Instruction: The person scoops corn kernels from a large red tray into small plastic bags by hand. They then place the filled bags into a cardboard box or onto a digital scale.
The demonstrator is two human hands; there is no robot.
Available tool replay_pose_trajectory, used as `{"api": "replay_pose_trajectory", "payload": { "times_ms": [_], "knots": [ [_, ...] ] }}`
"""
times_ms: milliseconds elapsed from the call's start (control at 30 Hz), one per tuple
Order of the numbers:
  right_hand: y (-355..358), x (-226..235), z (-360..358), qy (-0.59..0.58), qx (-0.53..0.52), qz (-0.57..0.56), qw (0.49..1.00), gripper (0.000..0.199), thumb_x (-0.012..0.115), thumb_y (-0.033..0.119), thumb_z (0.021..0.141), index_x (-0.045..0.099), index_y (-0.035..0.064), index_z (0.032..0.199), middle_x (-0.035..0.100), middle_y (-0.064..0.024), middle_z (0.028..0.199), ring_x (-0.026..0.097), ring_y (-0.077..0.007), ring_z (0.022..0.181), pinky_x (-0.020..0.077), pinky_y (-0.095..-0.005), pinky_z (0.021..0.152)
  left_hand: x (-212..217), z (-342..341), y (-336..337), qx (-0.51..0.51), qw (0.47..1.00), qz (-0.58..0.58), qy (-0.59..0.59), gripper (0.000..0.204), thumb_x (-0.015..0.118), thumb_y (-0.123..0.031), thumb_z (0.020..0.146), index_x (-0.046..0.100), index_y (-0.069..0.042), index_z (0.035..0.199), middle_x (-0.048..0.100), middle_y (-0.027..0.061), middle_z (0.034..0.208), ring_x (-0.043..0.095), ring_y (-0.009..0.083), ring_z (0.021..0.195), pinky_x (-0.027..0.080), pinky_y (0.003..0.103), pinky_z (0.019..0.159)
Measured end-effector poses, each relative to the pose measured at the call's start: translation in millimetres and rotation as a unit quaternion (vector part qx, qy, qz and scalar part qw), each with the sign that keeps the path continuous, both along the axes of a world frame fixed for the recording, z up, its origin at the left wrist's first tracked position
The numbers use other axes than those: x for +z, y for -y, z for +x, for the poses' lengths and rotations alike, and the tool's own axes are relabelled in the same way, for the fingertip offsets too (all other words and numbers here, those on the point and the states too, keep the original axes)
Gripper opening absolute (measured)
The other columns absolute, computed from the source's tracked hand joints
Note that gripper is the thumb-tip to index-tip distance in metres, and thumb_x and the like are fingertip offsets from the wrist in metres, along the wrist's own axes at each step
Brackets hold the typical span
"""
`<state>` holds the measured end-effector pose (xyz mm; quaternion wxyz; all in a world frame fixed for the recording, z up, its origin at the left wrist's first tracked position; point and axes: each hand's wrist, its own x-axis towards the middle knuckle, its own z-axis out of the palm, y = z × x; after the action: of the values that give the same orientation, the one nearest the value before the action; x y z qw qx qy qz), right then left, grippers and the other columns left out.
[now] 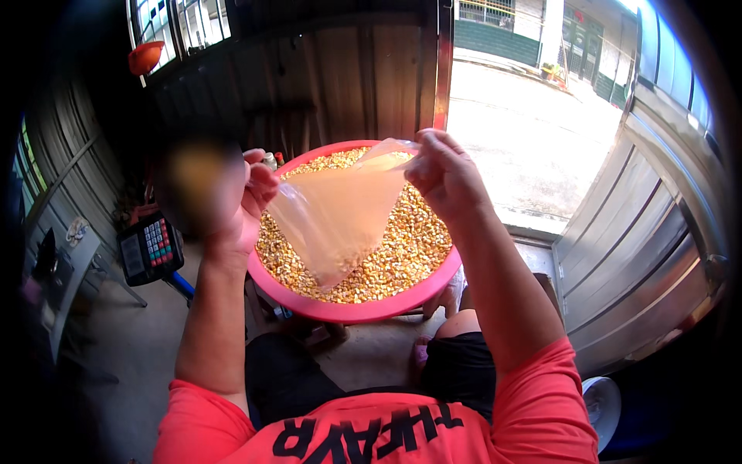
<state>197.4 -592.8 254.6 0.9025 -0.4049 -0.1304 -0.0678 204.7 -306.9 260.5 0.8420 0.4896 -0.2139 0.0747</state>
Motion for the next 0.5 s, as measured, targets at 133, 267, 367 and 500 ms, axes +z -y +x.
{"api": "replay_pose_trajectory", "payload": {
  "times_ms": [133, 267, 367, 500],
  "knots": [
    [-7, -3, 0, 0.000, 0.003, -0.027, 1.000, 0.011, 0.057, 0.013, 0.087, 0.056, 0.0061, 0.096, 0.057, -0.0024, 0.067, 0.057, -0.0122, 0.057, 0.0511, -0.0295, 0.056, -13, 13, -11, 0.000, 0.994, -0.033, -0.109, 0.021, 0.046, -0.019, 0.092, 0.058, -0.007, 0.104, 0.064, 0.0024, 0.075, 0.061, 0.0131, 0.070, 0.047, 0.028, 0.066],
    [-10, -8, 0, 0.013, 0.016, -0.052, 0.998, 0.013, 0.058, 0.013, 0.087, 0.056, 0.0064, 0.097, 0.058, -0.0030, 0.071, 0.058, -0.0118, 0.063, 0.0516, -0.0294, 0.062, -12, 15, -7, 0.006, 0.989, -0.039, -0.144, 0.021, 0.044, -0.016, 0.092, 0.057, -0.007, 0.105, 0.062, 0.0028, 0.071, 0.058, 0.0129, 0.063, 0.048, 0.028, 0.063],
    [-12, 0, 4, 0.035, 0.019, -0.044, 0.998, 0.012, 0.057, 0.011, 0.087, 0.056, 0.0059, 0.097, 0.059, -0.0045, 0.077, 0.058, -0.0125, 0.068, 0.0506, -0.0291, 0.066, -7, 19, -10, -0.008, 0.990, -0.043, -0.133, 0.021, 0.043, -0.013, 0.091, 0.057, -0.005, 0.106, 0.059, 0.0017, 0.067, 0.057, 0.0123, 0.060, 0.049, 0.028, 0.063],
    [-16, 15, 4, 0.050, 0.010, -0.050, 0.997, 0.012, 0.058, 0.008, 0.085, 0.057, 0.0056, 0.097, 0.061, -0.0060, 0.081, 0.058, -0.0141, 0.071, 0.0485, -0.0288, 0.070, 0, 23, -12, -0.064, 0.989, -0.062, -0.119, 0.022, 0.046, -0.013, 0.090, 0.056, -0.003, 0.106, 0.051, -0.0021, 0.061, 0.053, 0.0101, 0.056, 0.052, 0.030, 0.063]
  ]
}}
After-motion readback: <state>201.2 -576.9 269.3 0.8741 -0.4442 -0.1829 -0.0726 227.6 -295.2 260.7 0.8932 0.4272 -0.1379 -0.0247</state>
